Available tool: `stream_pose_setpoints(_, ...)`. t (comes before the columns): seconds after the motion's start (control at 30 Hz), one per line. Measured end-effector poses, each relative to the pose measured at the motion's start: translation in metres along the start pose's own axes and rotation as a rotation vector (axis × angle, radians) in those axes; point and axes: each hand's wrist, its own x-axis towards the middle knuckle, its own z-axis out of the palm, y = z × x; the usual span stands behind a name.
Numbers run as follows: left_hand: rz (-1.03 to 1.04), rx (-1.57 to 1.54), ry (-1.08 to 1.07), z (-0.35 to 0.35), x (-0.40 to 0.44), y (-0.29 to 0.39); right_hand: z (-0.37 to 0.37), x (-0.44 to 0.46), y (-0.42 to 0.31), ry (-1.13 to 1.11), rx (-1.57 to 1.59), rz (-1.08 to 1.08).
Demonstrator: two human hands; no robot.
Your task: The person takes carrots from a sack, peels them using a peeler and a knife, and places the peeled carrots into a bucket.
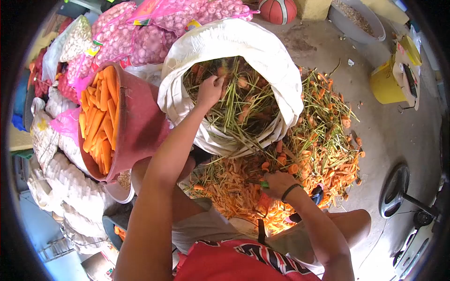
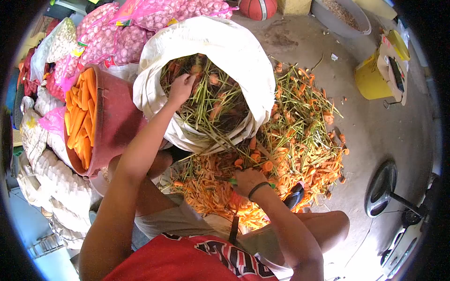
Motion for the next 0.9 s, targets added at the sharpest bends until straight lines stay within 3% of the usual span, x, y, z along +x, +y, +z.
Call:
stream_pose_setpoints(0.1, -0.081, -0.053, -0.005, -0.037, 0.023, -0.003, 0.001, 0.0, 0.001, 0.017, 0.046, 0.07)
stream_pose_setpoints(0.17, -0.078, -0.048, 0.39, -0.009, 0.072, -0.057, 0.001, -0.001, 0.004, 0.044, 0.031, 0.059)
stream_pose_setpoints(0.2, -0.121, 0.095, 0.186, -0.009, 0.089, -0.074, 0.003, -0.002, 0.003, 0.055, 0.028, 0.054)
stream_pose_setpoints(0.3, -0.257, 0.065, 0.052, 0.016, 0.104, -0.083, 0.006, -0.008, 0.003, 0.008, 0.029, 0.094)
stream_pose_setpoints(0.33, -0.351, -0.008, 0.053, 0.026, 0.121, -0.091, 0.009, -0.009, 0.004, 0.014, 0.027, 0.099)
stream_pose_setpoints(0.37, -0.303, -0.157, 0.053, 0.033, 0.13, -0.106, 0.014, -0.01, 0.004, 0.016, 0.028, 0.102)
stream_pose_setpoints(0.43, -0.422, -0.251, -0.115, -0.006, 0.105, -0.072, 0.02, -0.012, 0.005, 0.026, 0.026, 0.1)
stream_pose_setpoints(0.47, -0.202, -0.398, -0.061, 0.013, 0.125, -0.113, 0.023, -0.013, 0.005, 0.027, 0.031, 0.091)
stream_pose_setpoints(0.53, -0.249, -0.512, -0.295, -0.007, 0.12, -0.112, 0.027, -0.013, 0.003, 0.04, 0.042, 0.067)
stream_pose_setpoints(0.6, -0.304, -0.397, -0.332, -0.031, 0.093, -0.083, 0.025, -0.017, -0.001, 0.051, 0.04, 0.055)
stream_pose_setpoints(0.7, -0.417, -0.559, -0.278, -0.045, 0.079, -0.054, 0.035, -0.012, 0.007, 0.015, 0.005, 0.092)
stream_pose_setpoints(0.73, -0.37, -0.555, -0.494, -0.067, 0.079, -0.045, 0.039, -0.014, 0.007, 0.014, 0.004, 0.091)
stream_pose_setpoints(0.77, -0.373, -0.577, -0.379, -0.069, 0.068, -0.03, 0.042, -0.015, 0.006, 0.013, 0.003, 0.091)
stream_pose_setpoints(0.83, -0.368, -0.702, -0.452, -0.086, 0.043, -0.015, 0.03, -0.025, -0.003, 0.077, 0.018, 0.058)
stream_pose_setpoints(0.9, -0.43, -0.749, -0.394, -0.093, -0.003, -0.002, 0.02, -0.038, -0.01, 0.141, -0.068, 0.02)
